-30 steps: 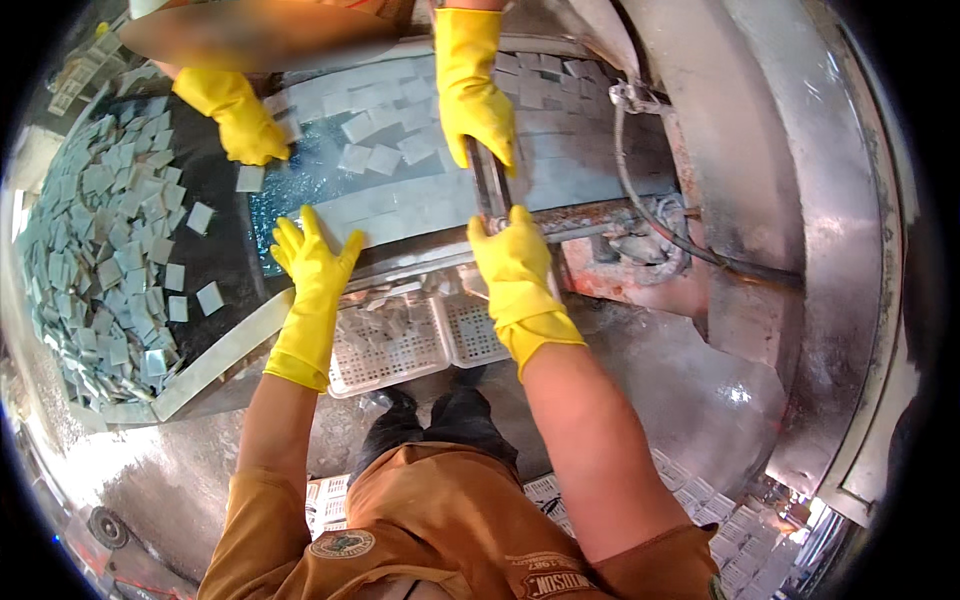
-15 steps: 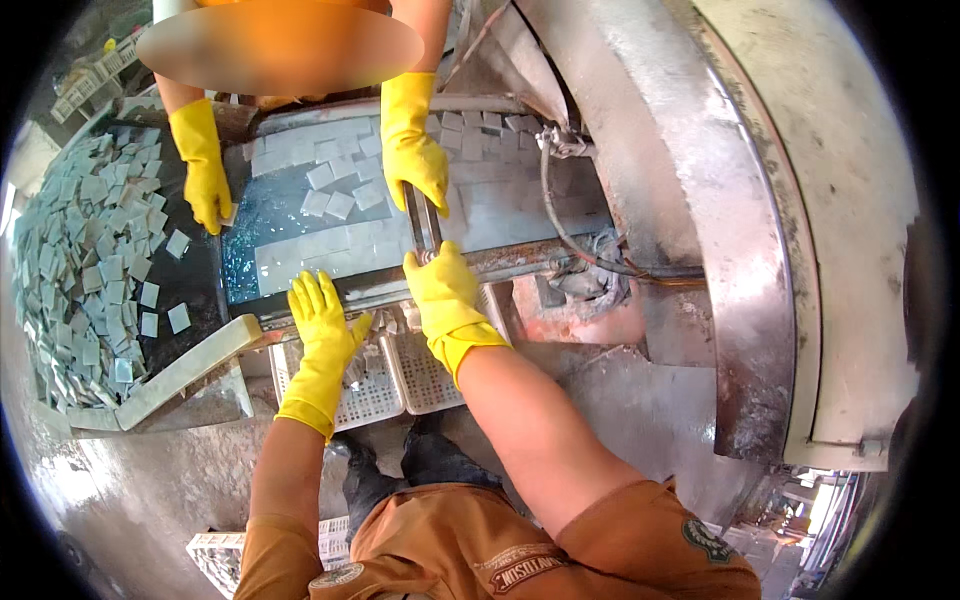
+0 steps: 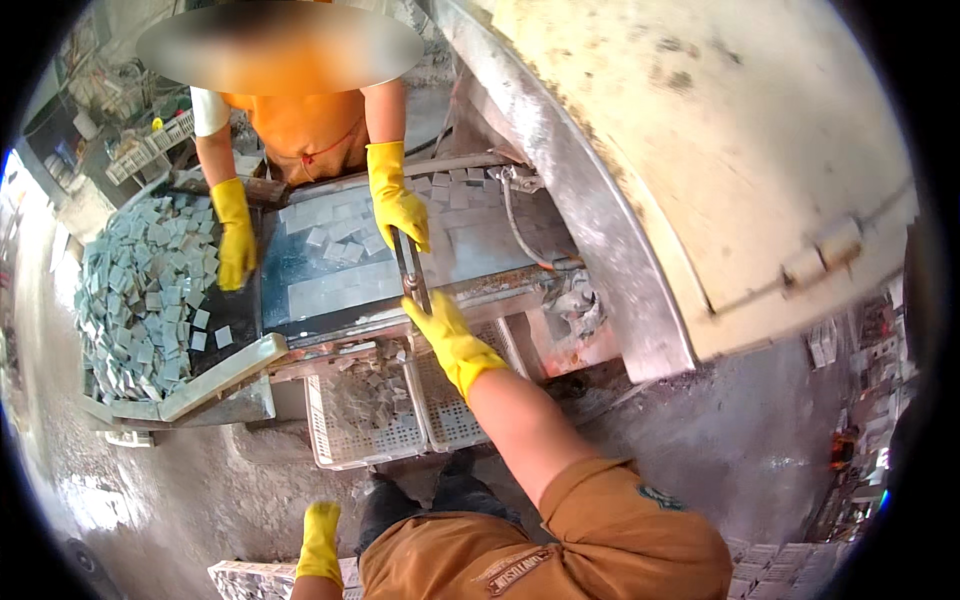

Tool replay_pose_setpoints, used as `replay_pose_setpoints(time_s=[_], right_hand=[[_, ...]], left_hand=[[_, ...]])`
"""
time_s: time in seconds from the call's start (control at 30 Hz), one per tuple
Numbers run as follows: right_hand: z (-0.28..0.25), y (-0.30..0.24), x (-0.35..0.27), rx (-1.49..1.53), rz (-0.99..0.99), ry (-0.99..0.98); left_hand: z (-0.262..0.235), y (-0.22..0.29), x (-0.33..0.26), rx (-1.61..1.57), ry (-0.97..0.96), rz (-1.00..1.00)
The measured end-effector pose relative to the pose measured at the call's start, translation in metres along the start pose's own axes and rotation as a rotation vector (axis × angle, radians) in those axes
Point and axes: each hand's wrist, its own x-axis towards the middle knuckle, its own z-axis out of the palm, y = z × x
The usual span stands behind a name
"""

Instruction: The person places a large glass sheet onto a cutting machine and uses a manual press to cut it into small square tiles. The cut tiles fall into a collection area below. The person repeats this process multiple times.

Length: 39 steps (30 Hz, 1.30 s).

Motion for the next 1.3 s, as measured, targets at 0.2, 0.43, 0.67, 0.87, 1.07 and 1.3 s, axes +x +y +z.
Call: replay_pose_setpoints(time_s=[0.2,0.43,0.67,0.87,1.07,1.3], right_hand=[[-0.080,0.149,-0.235,0.254,0.229,-0.217],[-0.114,0.333,-0.663,-0.341,0.875,-0.201],[-0.033,0.311,-0.805,-0.077,1.441,-0.217],[-0.011,0.300,-0.772,0.221,1.398,0.389],[-0.071,0.342,-0.781,0.371,1.419,0.461],[-0.243,0.421,-0.787,0.960,0.965,0.722]], left_hand=[[0.094,-0.034,-0.140,-0.548,-0.142,-0.277],[0.073,-0.083,-0.017,-0.100,-0.457,0.099],[-0.089,-0.022,0.132,-0.620,0.094,-0.142],[-0.104,0.091,0.165,-0.513,-0.066,0.148],[-0.090,0.221,0.139,-0.820,-0.405,-0.012],[-0.132,0.438,0.164,-1.350,-0.659,0.250]])
